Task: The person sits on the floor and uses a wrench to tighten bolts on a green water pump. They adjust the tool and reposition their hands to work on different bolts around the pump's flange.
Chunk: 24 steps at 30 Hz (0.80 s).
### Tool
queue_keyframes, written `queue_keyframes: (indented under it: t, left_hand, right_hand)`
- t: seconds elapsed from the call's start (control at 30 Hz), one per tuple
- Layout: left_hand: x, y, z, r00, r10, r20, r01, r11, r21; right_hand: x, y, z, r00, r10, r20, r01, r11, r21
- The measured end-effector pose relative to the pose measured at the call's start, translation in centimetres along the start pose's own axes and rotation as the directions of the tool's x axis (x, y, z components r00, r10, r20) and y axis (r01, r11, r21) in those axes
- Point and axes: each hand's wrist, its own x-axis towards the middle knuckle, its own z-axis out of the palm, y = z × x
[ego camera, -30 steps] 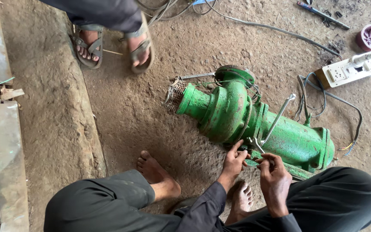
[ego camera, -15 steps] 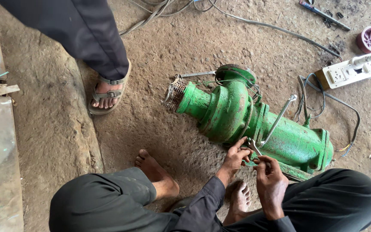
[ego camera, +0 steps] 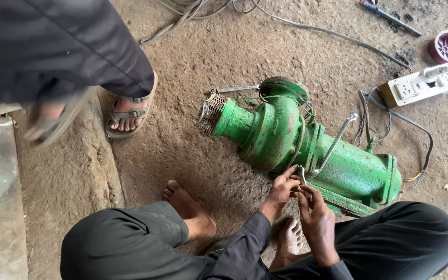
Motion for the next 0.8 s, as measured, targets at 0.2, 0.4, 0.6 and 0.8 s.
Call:
queue_keyframes:
  t: [0.2,0.4,0.6,0.8]
  left_hand:
    - [0.0,0.1,-0.1,1.000,-0.019,-0.006,0.019,1.000,-0.002]
    - [0.1,-0.2,-0.1,1.000,-0.016,-0.026,0.016,1.000,-0.008]
    - [0.1,-0.5,-0.1,1.000,0.012,-0.009,-0.013,0.999,-0.036]
    - [0.2,-0.7,0.0,1.000,0.018,-0.023,-0.019,0.999,-0.038]
  right_hand:
    - [2.5,1.1,-1.0,0.999,-0.041,0.036,0.041,0.999,0.002]
    - [9.7,2.5,-2.5,0.986,0.067,0.150,-0.060,0.997,-0.051]
    - [16.7,5.6,0.4,0.928,0.248,0.278,-0.213,0.966,-0.149]
    - [21.9,10.6,4.7,0.946,0.138,0.293,-0.028,0.936,-0.351]
